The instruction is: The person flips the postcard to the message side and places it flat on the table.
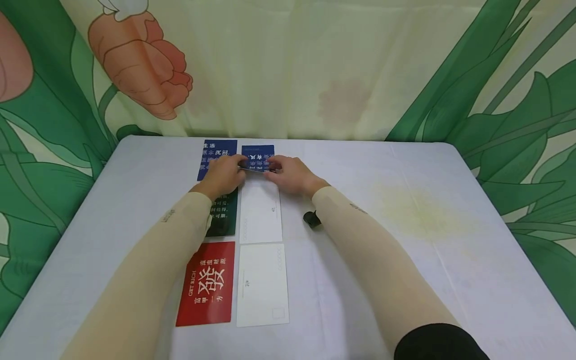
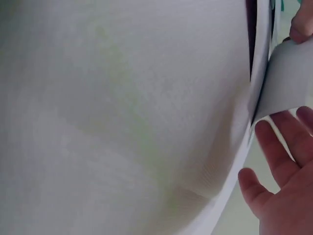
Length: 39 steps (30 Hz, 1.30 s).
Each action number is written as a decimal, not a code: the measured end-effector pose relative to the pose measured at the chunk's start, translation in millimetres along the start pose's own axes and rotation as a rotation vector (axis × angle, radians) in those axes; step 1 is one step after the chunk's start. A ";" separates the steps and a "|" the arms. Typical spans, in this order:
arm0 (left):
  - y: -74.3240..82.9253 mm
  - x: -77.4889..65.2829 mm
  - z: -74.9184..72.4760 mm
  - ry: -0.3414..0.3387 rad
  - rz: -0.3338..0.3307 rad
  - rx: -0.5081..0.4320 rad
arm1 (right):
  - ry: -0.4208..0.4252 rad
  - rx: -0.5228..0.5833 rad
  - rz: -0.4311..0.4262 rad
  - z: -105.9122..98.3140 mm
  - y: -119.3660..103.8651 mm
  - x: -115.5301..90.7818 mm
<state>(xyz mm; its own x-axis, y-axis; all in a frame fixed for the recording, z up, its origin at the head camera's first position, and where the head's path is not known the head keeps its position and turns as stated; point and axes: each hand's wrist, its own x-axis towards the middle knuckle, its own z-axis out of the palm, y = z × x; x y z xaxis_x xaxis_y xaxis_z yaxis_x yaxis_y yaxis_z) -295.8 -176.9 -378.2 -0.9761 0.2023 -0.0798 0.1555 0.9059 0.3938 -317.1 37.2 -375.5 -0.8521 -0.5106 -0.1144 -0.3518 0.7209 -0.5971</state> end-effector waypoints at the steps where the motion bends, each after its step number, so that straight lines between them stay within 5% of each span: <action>1: -0.4 -0.8 -1.1 0.001 -0.002 -0.013 | 0.009 0.035 -0.011 -0.2 0.0 -1.1; 7: 1.7 -3.7 -2.2 0.003 -0.016 -0.134 | 0.083 0.056 -0.067 -1.7 -1.5 0.2; 14: 12.2 -12.0 -3.2 0.024 -0.011 -0.270 | 0.265 0.115 0.048 -1.8 -0.7 2.0; 25: 14.1 -15.2 -3.7 0.160 -0.012 -0.400 | 0.329 0.243 0.053 -3.6 -3.3 1.8; 31: 12.9 -13.4 -3.9 0.288 0.017 -0.467 | 0.376 0.294 0.039 -3.6 -8.3 1.5; 39: 12.1 -13.6 -0.1 0.451 0.009 -0.574 | 0.524 0.405 0.026 -2.3 -13.0 1.7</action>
<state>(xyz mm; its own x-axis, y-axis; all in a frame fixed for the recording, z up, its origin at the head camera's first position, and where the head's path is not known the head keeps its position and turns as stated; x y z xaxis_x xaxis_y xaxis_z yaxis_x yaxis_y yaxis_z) -280.6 -168.7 -372.2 -0.9621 -0.0758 0.2620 0.1807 0.5422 0.8206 -314.8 28.0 -366.1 -0.9701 -0.1263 0.2072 -0.2421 0.4444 -0.8625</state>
